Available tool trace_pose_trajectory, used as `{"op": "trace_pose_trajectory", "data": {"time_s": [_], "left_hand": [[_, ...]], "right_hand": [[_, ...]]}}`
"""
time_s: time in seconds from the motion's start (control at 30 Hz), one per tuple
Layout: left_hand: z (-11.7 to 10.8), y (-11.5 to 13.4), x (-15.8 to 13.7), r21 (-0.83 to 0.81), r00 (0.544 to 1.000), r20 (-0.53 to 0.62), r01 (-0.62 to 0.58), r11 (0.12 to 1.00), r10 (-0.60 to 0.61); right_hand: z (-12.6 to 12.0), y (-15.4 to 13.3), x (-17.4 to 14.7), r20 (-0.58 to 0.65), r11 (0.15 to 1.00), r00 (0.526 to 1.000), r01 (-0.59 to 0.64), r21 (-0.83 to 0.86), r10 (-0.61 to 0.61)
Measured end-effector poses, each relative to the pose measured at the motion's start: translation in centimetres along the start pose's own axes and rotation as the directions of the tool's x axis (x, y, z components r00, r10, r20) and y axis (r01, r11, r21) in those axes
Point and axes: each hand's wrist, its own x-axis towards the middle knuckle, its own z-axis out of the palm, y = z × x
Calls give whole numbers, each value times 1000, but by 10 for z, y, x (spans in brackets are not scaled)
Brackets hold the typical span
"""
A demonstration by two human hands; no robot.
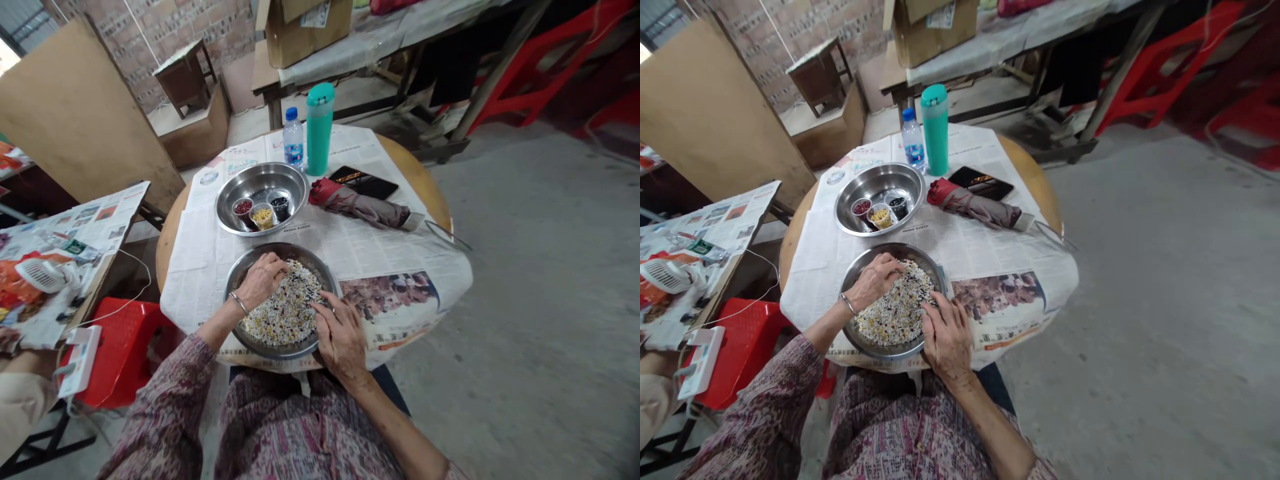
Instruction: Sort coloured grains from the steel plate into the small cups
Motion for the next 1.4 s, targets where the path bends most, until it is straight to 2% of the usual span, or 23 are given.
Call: {"op": "trace_pose_trajectory", "data": {"time_s": [0.17,0.4,0.5,0.6,0.67,0.7,0.77,0.83,0.87,0.93,1.07,1.17,1.23,1.3,1.4], "left_hand": [[-2,9,-26,-79,999,33,46,996,-43],[-1,41,-76,-159,994,98,65,985,-50],[2,44,-90,-202,996,70,68,977,-55],[5,42,-95,-338,988,-24,138,931,-155],[5,40,-96,-529,954,-63,216,821,-292],[5,39,-95,-652,930,-47,248,716,-365],[4,38,-94,-871,880,48,268,411,-472],[3,38,-94,-967,844,154,236,100,-513],[2,37,-93,-977,831,189,214,-14,-523],[2,37,-93,-973,807,230,175,-152,-544],[3,37,-95,-953,780,279,153,-262,-559],[3,36,-97,-957,773,267,145,-250,-575],[3,36,-97,-974,772,226,164,-157,-594],[2,37,-96,-974,782,154,224,41,-604],[2,36,-90,-835,835,15,313,452,-550]], "right_hand": [[-1,-1,0,-6,1000,1000,13,-12,-13],[0,0,-1,-13,1000,1000,16,-6,-16],[1,1,-2,-7,1000,1000,-2,13,2],[1,1,-4,-1,1000,1000,-15,21,15],[2,2,-4,-7,1000,1000,-8,18,8],[2,2,-4,-8,1000,1000,-3,15,3],[2,2,-5,-6,1000,1000,-1,12,1],[3,3,-5,-1,1000,1000,-6,12,6],[3,3,-5,-2,1000,1000,-7,12,7],[4,4,-6,-4,1000,1000,-5,11,5],[3,3,-6,-5,1000,1000,3,2,-3],[3,3,-5,-8,1000,1000,3,7,-3],[3,3,-5,-10,1000,1000,2,13,-2],[3,3,-5,-11,1000,1000,1,15,0],[4,4,-6,-9,1000,1000,-5,17,5]]}}
